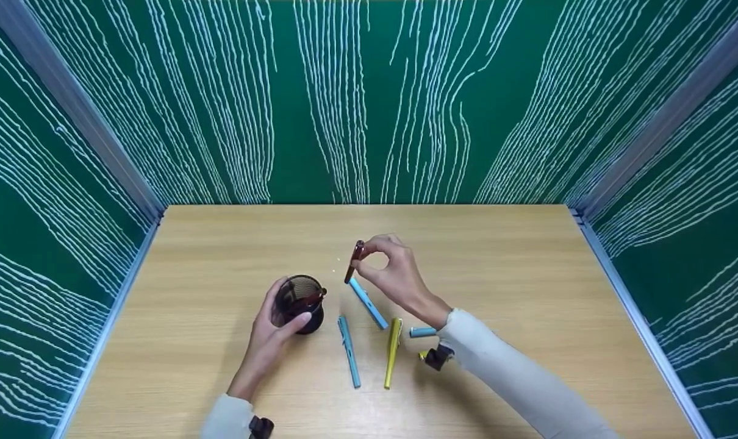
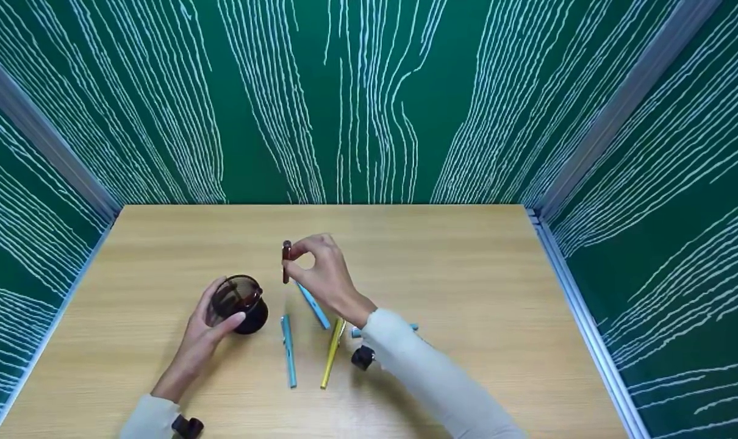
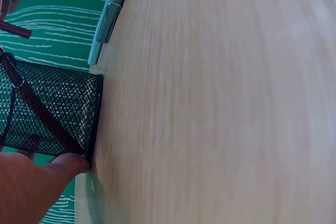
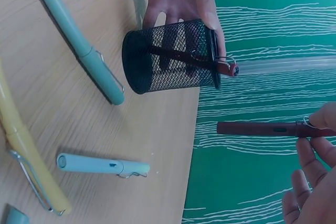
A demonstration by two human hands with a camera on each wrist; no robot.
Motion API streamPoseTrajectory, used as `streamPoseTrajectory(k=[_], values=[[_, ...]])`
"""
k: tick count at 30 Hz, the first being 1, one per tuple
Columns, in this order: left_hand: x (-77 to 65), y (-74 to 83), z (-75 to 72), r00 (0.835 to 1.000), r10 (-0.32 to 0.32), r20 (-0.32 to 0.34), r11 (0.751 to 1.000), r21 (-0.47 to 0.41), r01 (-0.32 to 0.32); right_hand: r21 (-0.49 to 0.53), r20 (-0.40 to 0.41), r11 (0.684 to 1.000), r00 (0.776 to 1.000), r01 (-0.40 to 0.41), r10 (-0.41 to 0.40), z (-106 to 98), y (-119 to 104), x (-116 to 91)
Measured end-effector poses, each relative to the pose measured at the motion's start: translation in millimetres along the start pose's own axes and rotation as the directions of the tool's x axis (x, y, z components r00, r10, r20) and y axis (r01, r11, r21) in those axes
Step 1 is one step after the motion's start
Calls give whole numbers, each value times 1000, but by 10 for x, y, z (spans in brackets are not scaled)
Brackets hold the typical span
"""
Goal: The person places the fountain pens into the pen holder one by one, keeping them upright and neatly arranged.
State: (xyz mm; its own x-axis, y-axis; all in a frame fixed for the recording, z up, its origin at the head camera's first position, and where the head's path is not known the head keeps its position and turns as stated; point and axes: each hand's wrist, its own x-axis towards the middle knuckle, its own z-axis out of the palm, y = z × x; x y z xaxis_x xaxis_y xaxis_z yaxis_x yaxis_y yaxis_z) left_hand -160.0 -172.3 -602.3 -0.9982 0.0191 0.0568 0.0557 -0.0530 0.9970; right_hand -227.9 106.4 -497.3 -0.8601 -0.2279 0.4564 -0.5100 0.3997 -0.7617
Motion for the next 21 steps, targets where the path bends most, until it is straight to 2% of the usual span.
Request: streamPoseTrajectory(k=[4, 11, 21], values=[[0, 5, 9, 1000, -1, 5, 1000, -25, 1, 11, 5, 1000, 1000, 10, -10, 27, -27, 17], [-1, 1, 14, 1000, 8, -2, 1000, -2, -8, 38, 6, 999, 1000, -15, 15, 55, -63, 54], [7, -1, 0, 1000, -6, -1, 1000, 1, 6, 79, 15, 997, 1000, 1, -2, 113, -118, 87]])
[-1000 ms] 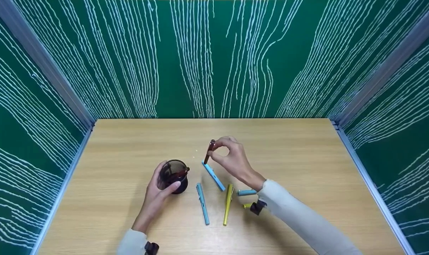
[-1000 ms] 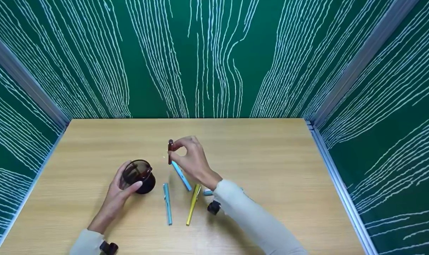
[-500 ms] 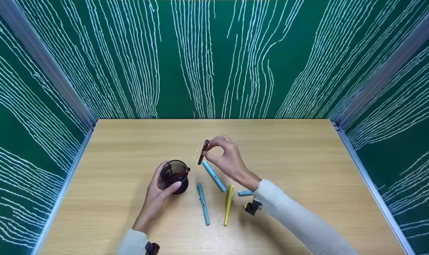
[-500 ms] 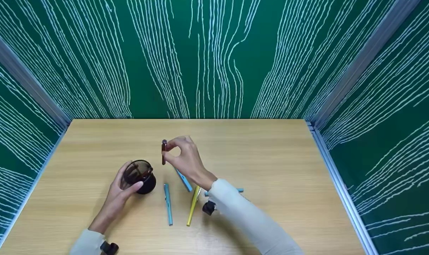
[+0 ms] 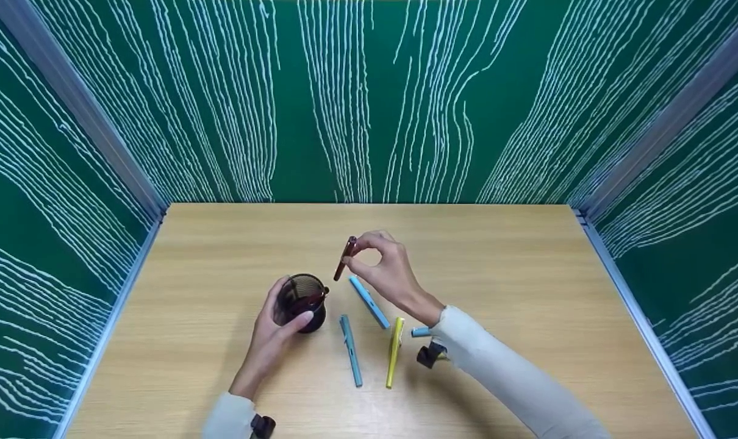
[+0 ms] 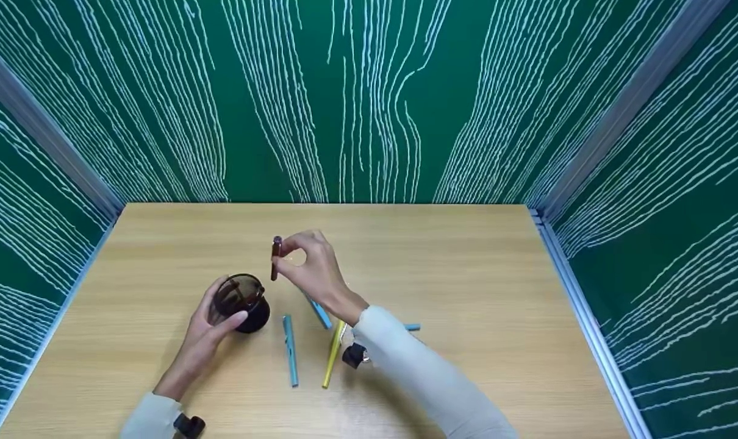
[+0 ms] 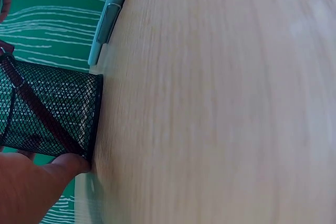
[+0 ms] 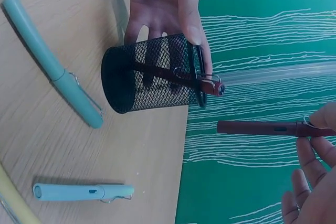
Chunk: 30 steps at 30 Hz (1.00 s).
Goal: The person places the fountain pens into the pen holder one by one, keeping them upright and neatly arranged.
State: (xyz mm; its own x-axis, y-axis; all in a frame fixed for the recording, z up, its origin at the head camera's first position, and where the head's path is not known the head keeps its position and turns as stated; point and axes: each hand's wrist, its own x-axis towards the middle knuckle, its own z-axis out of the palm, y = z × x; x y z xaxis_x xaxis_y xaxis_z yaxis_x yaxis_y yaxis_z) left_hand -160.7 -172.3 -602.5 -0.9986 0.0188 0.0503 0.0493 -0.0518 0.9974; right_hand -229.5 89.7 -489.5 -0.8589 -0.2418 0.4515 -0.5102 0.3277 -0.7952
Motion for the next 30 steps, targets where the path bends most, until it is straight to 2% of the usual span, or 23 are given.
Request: streamPoseTrajectory(k=[6, 15, 22, 30], values=[[11, 2, -3, 1000, 1, -2, 1000, 20, -1, 5, 11, 1000, 1000, -13, 13, 63, -47, 12], [0, 23, 3, 1000, 11, -9, 997, 74, -10, 16, 7, 999, 1000, 28, -28, 186, -90, 40], [-16, 22, -6, 1000, -4, -10, 996, 85, 5, 27, 44, 1000, 999, -1, 0, 298, -56, -36], [-18, 25, -12, 1000, 6, -3, 997, 75, -5, 7, 87, 1000, 996, -30, 29, 388, 30, -119]])
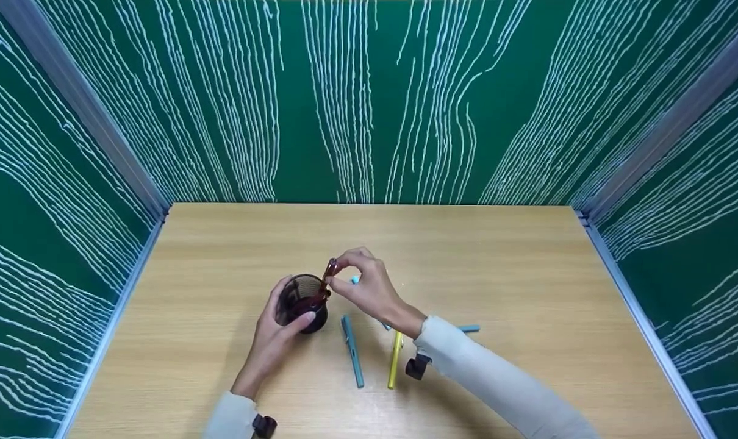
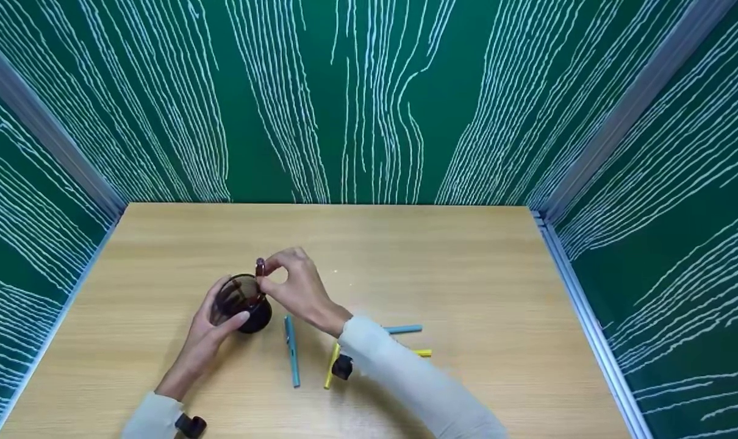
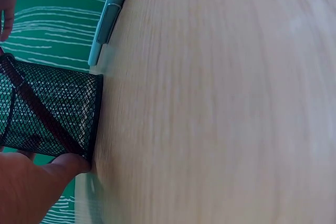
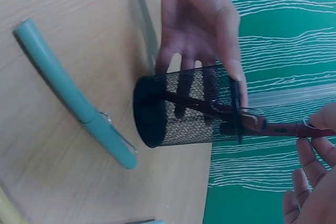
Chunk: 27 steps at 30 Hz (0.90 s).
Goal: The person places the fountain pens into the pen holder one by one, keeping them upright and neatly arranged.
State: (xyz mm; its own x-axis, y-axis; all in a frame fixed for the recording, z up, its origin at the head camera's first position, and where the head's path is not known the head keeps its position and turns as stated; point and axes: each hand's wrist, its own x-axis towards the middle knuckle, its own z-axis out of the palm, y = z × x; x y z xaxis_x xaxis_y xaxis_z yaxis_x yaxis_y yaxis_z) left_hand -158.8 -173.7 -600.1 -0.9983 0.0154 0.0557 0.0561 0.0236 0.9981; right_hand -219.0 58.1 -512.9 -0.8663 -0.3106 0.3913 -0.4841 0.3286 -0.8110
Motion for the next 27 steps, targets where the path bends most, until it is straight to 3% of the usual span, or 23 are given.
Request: streamPoseTrajectory(k=[6, 13, 27], values=[[4, -8, -2, 1000, 5, -1, 1000, -1, -5, 0, 15, 1000, 1000, -9, 9, 51, 94, -33], [20, -16, 2, 1000, 17, 21, 995, -94, -15, -29, 19, 999, 999, -38, 39, 70, 149, -62], [16, -17, 4, 1000, 18, 18, 995, -98, -16, -20, 45, 998, 997, -66, 67, 125, 213, -96]])
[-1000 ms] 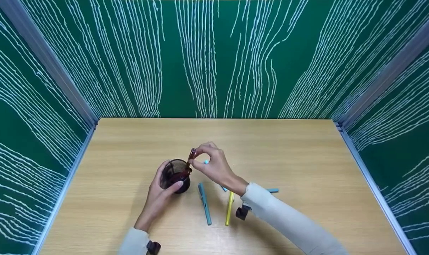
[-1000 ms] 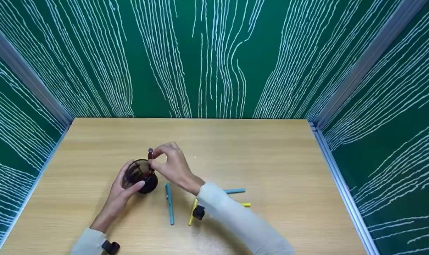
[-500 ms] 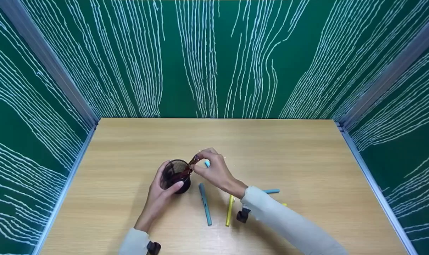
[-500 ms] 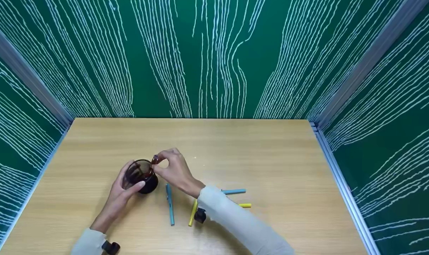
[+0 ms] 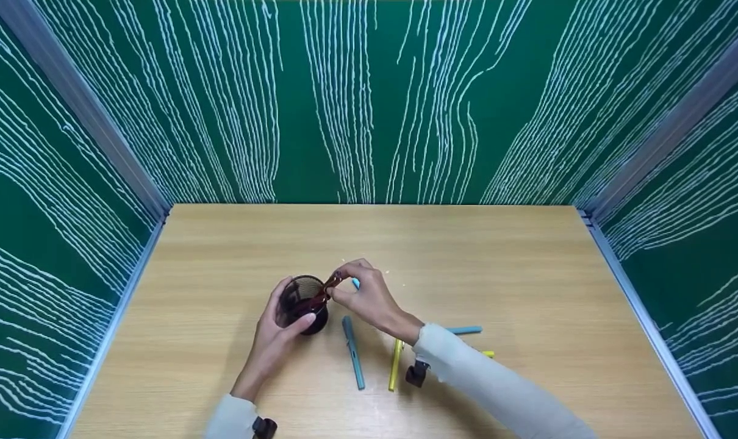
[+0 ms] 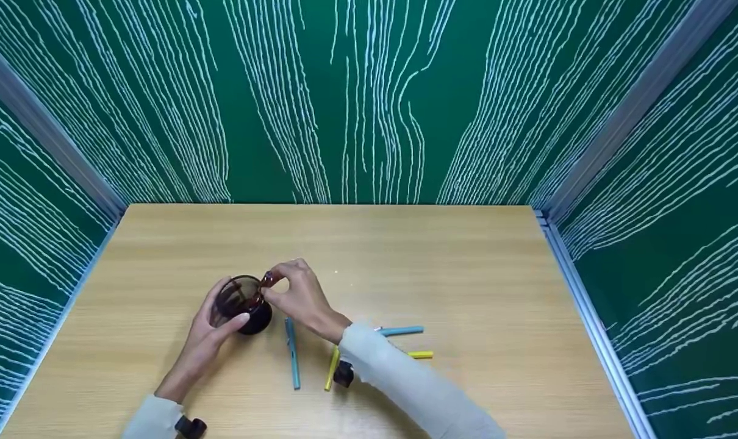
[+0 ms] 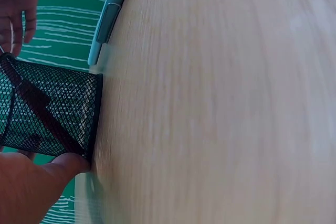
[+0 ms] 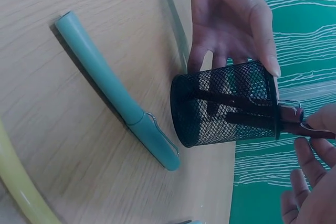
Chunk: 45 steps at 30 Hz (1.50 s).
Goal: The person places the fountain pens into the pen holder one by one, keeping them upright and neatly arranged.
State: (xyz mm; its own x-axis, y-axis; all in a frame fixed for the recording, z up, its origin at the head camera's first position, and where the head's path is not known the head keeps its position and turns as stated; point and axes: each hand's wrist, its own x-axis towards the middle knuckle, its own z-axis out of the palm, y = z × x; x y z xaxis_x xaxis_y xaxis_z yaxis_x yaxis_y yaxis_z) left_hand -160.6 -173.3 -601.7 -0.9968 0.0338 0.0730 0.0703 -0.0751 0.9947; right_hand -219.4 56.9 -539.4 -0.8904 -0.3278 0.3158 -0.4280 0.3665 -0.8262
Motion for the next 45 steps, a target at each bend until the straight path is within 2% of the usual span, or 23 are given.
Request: streamPoseTrajectory(k=[12, 19, 27, 36, 45], values=[[2, -5, -3, 1000, 0, -5, 1000, 18, 0, 12, -2, 1000, 1000, -7, 7, -88, 104, -76], [3, -18, 6, 1000, 6, 9, 1000, 3, -6, 3, -4, 1000, 1000, -27, 27, -245, 211, -214], [-21, 6, -4, 1000, -1, -12, 1000, 27, 1, -27, 10, 998, 998, -59, 59, -437, 288, -386], [-11, 18, 21, 1000, -24, -11, 999, 35, 25, -52, -31, 994, 995, -96, 94, -700, 384, -554], [-30, 10, 28, 1000, -11, -14, 1000, 11, 11, -34, -53, 987, 987, -154, 152, -838, 514, -719]])
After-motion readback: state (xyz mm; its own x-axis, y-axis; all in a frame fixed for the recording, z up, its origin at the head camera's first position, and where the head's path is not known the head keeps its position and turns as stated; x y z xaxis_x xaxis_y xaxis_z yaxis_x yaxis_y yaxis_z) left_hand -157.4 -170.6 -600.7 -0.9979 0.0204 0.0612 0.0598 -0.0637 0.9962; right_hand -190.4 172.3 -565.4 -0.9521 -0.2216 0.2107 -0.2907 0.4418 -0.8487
